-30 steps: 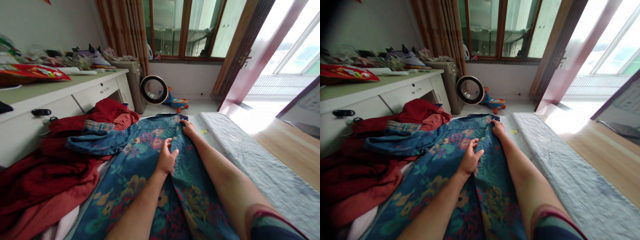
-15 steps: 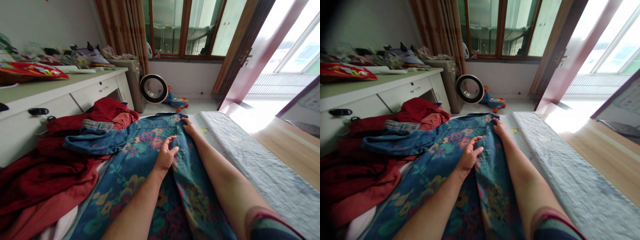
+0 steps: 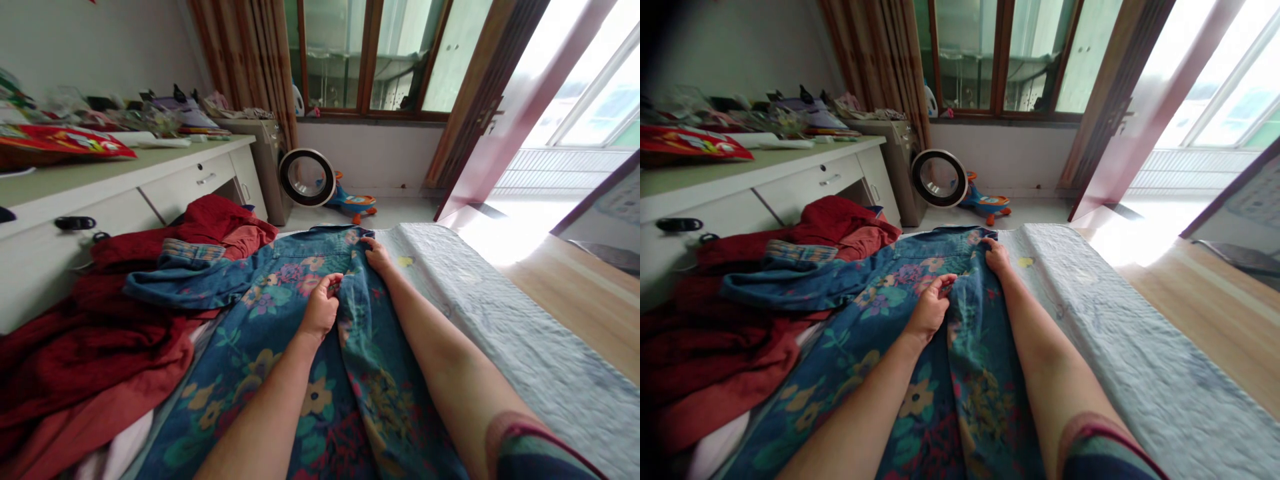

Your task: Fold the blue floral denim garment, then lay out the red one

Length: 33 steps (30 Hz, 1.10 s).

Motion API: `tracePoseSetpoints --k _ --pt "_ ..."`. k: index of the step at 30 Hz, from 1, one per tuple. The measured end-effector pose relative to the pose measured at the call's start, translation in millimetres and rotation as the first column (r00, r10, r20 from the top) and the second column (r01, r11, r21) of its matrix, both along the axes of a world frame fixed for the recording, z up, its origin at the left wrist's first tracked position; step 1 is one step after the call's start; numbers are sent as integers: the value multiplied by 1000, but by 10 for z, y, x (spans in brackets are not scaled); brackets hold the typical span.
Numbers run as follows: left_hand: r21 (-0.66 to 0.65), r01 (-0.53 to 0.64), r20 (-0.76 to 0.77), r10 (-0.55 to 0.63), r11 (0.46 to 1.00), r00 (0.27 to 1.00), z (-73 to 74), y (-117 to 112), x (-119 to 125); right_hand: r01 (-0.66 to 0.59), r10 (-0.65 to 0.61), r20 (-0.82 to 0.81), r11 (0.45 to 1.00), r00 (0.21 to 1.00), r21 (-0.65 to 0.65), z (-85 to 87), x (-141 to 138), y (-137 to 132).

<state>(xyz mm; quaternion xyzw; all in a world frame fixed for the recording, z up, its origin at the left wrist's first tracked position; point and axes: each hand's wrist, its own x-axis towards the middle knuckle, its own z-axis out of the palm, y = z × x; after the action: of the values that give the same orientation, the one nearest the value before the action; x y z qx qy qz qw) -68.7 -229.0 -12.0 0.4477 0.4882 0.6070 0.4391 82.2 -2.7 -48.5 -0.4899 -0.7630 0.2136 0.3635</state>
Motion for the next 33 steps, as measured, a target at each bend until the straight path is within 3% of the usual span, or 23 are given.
tracePoseSetpoints --k 4,7,11,14,19,25,28,33 --pt "115 20 -345 21 993 938 -35 2 -45 22 -22 -4 1000 1000 -14 29 -16 -22" --pt "141 -1 -559 81 990 825 -17 -11 -49 26 -26 -2 1000 1000 -16 40 -21 -33" --pt "145 -48 -717 139 988 683 51 -36 -11 21 -21 6 1000 1000 -15 44 -19 -41" --pt "163 -53 -770 161 985 618 86 -48 17 17 -17 17 1000 1000 -10 48 -15 -47" --pt "169 -90 -798 190 982 572 117 -67 37 21 -21 38 1000 999 -2 55 -17 -57" --pt "40 -217 -819 156 975 552 186 -153 35 50 -49 80 999 996 -8 63 -21 -68" --pt "-103 -245 -806 64 964 589 232 -189 20 67 -66 111 998 992 -10 78 -24 -84" --pt "-301 -85 -809 -207 950 550 320 -189 -102 92 -89 183 996 979 -5 131 -43 -139"
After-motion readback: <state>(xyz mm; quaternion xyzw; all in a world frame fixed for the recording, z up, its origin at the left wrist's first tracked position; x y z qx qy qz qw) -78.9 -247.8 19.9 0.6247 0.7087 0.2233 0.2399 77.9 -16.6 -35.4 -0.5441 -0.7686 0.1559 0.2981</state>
